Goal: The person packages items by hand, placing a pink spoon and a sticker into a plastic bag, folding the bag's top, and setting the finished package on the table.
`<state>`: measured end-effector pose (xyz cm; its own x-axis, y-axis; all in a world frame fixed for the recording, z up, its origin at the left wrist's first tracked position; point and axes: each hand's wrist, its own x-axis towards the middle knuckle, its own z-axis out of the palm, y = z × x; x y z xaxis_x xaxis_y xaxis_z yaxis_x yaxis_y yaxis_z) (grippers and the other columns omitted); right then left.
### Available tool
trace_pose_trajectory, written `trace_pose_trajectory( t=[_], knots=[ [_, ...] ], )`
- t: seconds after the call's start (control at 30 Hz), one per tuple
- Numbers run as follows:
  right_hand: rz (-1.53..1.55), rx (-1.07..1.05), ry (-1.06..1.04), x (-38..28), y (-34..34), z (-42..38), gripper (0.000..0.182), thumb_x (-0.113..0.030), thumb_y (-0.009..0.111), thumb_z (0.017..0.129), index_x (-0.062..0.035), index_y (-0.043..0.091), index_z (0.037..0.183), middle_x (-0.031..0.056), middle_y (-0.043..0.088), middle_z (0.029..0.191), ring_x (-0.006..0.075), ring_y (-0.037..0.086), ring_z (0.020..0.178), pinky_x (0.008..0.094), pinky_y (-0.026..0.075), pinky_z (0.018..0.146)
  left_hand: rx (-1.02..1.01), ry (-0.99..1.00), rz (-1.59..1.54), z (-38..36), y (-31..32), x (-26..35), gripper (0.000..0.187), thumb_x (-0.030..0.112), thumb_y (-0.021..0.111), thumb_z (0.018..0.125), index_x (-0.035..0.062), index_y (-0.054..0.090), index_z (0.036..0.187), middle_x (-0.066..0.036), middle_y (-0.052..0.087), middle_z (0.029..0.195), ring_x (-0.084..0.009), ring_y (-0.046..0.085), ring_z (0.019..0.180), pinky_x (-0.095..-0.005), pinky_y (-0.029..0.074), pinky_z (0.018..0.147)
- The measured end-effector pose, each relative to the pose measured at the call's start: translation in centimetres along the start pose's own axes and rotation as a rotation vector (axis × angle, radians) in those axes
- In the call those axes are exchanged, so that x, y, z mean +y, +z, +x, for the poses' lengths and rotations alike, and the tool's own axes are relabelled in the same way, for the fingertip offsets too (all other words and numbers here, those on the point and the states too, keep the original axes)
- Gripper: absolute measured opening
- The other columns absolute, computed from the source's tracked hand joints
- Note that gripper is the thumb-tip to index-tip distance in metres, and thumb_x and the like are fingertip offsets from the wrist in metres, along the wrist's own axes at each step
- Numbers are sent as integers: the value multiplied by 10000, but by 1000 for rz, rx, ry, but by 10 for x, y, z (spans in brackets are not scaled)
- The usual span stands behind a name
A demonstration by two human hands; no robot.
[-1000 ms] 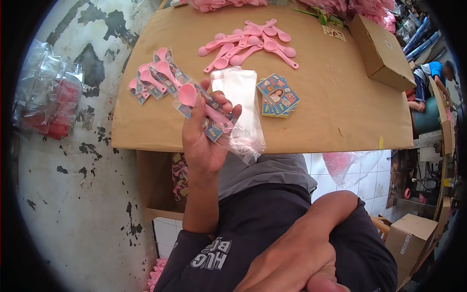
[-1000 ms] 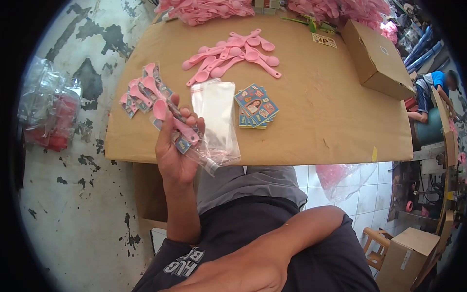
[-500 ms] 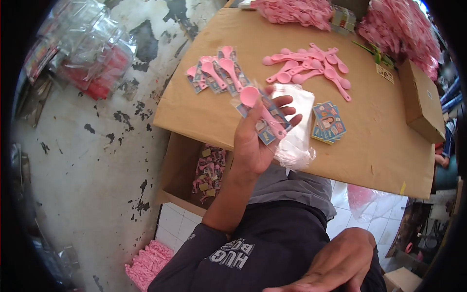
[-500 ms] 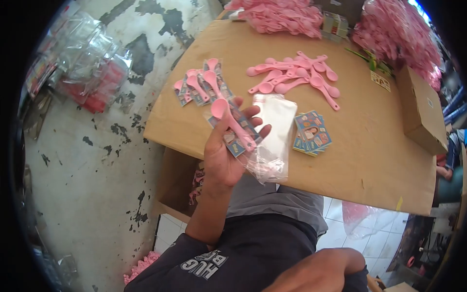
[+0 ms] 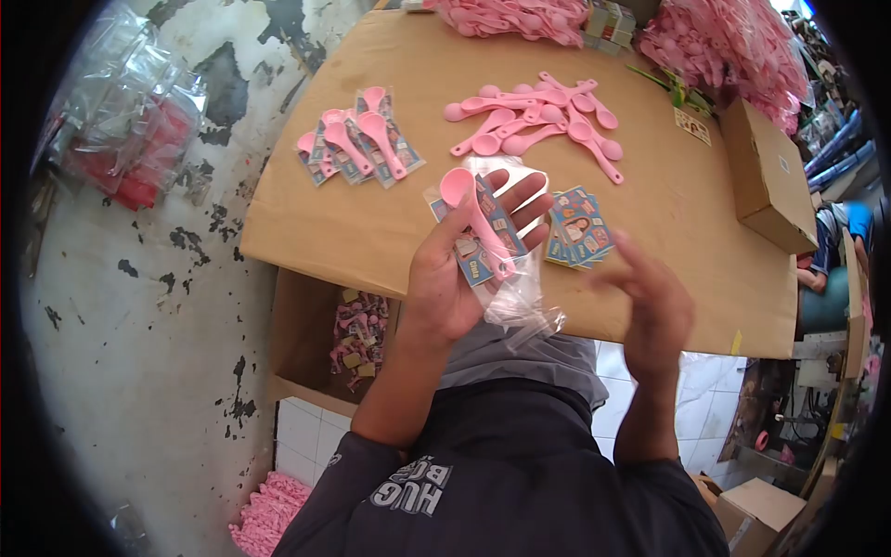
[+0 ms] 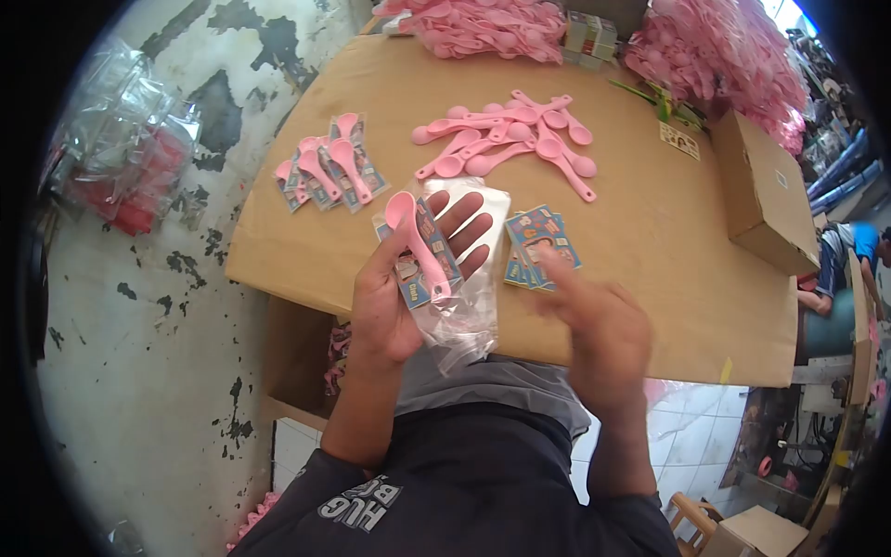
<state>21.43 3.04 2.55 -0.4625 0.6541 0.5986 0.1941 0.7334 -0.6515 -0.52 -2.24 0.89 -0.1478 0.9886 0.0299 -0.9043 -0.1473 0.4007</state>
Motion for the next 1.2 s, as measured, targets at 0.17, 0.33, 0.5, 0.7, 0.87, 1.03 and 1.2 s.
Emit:
trace_pose_trajectory(
  t=[0.17,0.33,0.5,0.7,0.87,1.03,1.2],
  knots=[
    [-263,-108,-315,-18,28,24,336,-67,687,827,-168,746,1142,74,691,1288,290,581,1282,433,437,1072,-20,-46,-15,1,8,-8,451,313,431,1092,21,386,1433,-260,452,1488,-373,461,1390,-481,414,1152],
    [-300,-154,-417,-24,19,18,224,-226,722,848,-183,771,1063,12,686,1321,292,559,1331,455,412,1122,5,-17,-14,1,7,-12,447,306,441,1088,23,377,1428,-253,447,1490,-366,461,1392,-502,412,1155],
    [35,-150,-461,-32,0,10,184,-258,750,856,-166,797,1008,48,708,1272,327,577,1306,443,448,1098,68,28,-60,2,3,-7,443,296,451,1083,18,375,1419,-252,430,1504,-374,448,1402,-520,411,1156],
    [-217,-102,-276,-8,10,25,408,-97,720,809,-208,754,1200,121,546,1489,384,455,1409,465,425,1111,-48,-169,-25,-4,14,-11,491,272,451,1077,3,342,1473,-247,457,1494,-364,422,1425,-500,419,1150],
    [-172,-153,-351,0,23,24,343,-93,737,764,-249,787,1065,34,574,1470,349,449,1418,521,366,1142,-12,-286,62,-8,23,-21,548,285,416,1077,0,328,1537,-220,481,1489,-283,628,1206,-410,531,1005],
    [76,-86,-247,1,12,27,262,-92,767,770,-165,790,1021,81,679,1309,320,570,1289,460,489,1014,-18,-259,110,-10,5,-21,563,299,413,1074,-2,314,1539,-237,464,1500,-313,568,1294,-425,481,1073],
    [279,-27,147,-1,8,21,465,-50,780,841,-48,623,1279,100,736,993,194,685,917,321,538,812,-128,-50,419,-8,12,-14,591,282,500,1065,-21,296,1529,-233,525,1461,-283,551,1319,-402,423,1120]
  ],
)
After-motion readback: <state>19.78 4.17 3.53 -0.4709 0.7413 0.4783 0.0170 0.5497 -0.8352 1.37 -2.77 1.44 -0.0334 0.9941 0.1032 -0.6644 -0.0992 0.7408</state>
